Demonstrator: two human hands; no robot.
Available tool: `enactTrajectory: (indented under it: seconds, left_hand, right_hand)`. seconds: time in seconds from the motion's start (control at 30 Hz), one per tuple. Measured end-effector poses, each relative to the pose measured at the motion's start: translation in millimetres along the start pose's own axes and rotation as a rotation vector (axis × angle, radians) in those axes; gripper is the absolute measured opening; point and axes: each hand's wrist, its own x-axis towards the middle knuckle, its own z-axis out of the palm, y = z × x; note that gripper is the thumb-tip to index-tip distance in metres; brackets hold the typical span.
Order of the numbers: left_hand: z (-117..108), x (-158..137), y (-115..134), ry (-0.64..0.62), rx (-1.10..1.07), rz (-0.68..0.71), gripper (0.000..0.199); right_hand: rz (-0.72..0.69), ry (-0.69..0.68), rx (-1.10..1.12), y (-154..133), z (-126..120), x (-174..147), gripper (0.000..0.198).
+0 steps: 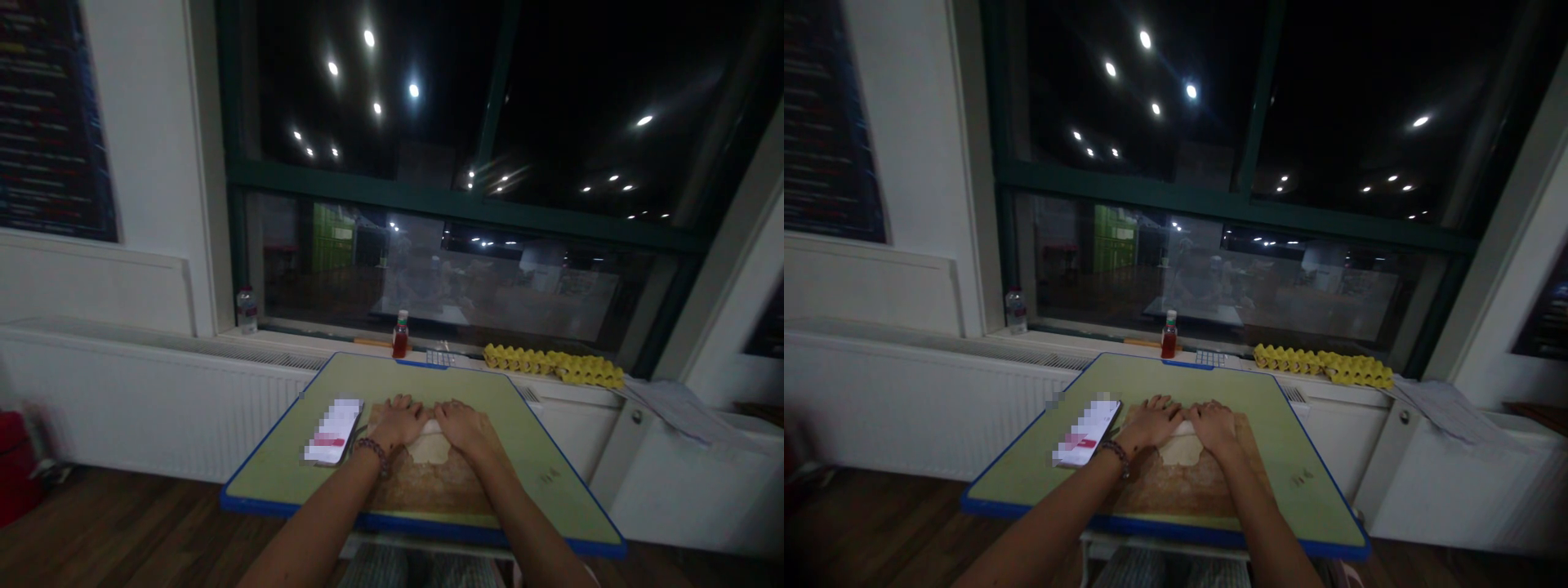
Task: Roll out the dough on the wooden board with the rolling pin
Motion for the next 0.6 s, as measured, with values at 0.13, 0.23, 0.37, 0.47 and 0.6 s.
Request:
enactTrajectory:
  seconds: [0.13,0.23,0.37,0.47,0.6]
  left_hand:
    - [3.5,0.8,-1.3,0.017,0.000,0.014,0.054]
    - [3.6,-0.5,-0.2,0.030,-0.001,0.002,0.055]
    - [4.8,-1.6,0.4,0.024,-0.015,0.014,0.056]
    - [7.3,-2.0,-0.6,0.047,-0.024,0.030,0.055]
    - [9.4,-4.1,-1.6,0.076,-0.052,0.099,0.054]
  right_hand:
    - [0.018,0.009,0.011,-2.0,-4.7,-4.2,0.042]
    - [0.017,-0.005,0.002,-2.7,-4.0,-4.1,0.042]
    - [0.057,0.007,0.018,-3.1,-1.6,-3.7,0.046]
    - [0.046,0.022,0.018,-4.0,-3.2,-7.2,0.046]
    - [0.027,0.030,0.011,-4.5,-4.5,-12.6,0.045]
